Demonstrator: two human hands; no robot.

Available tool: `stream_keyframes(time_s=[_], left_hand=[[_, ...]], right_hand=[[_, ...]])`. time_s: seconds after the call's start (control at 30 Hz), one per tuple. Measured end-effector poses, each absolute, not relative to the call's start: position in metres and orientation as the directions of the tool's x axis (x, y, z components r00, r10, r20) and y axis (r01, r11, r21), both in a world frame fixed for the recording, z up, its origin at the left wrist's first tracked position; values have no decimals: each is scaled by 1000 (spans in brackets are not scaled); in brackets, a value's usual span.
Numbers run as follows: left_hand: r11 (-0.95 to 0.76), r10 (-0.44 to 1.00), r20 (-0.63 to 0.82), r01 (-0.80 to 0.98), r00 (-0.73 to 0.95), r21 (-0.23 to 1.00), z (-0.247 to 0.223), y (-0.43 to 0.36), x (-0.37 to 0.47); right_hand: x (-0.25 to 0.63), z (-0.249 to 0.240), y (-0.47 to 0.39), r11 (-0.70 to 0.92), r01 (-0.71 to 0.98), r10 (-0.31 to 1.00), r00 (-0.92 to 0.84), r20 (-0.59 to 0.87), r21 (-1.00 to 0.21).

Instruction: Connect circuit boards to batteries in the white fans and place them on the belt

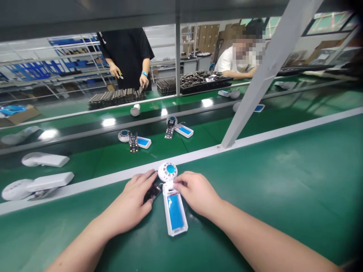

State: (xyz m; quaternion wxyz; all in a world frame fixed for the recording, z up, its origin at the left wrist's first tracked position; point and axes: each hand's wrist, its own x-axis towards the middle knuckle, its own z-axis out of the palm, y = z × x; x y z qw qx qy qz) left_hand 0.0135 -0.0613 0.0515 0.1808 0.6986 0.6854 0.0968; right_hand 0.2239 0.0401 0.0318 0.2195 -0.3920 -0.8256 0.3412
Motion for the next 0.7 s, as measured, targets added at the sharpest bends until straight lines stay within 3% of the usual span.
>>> stream_keyframes(time_s=[0.13, 0.2, 0.3, 0.37, 0.5, 0.6, 0.7], left_hand=[[249, 961, -249, 766, -121, 593, 60, -63, 23], [355, 929, -330, 669, -169, 653, 61, -66, 28], [433, 897, -417, 487, -148, 758, 60, -72, 35], [472, 881, -448, 348, -154, 810, 59, -77, 41], [443, 895, -420, 203, -147, 873, 63, -84, 53], [394, 919, -371, 253, -135, 884, 70, -84, 54], [313, 946, -246, 388, -212, 867, 73, -78, 44]], right_hand=[[229, 33, 46, 468, 544, 828, -546, 130, -696], [231, 39, 38, 530, 518, 815, -531, 234, -671], [231, 48, 11, 703, 324, 669, -603, 434, -633], [230, 48, -9, 746, 204, 572, -685, 452, -634], [225, 41, -31, 690, 253, 574, -762, 300, -678], [225, 46, -27, 502, 385, 691, -717, 92, -774], [228, 58, -14, 293, 374, 709, -703, -62, -880]])
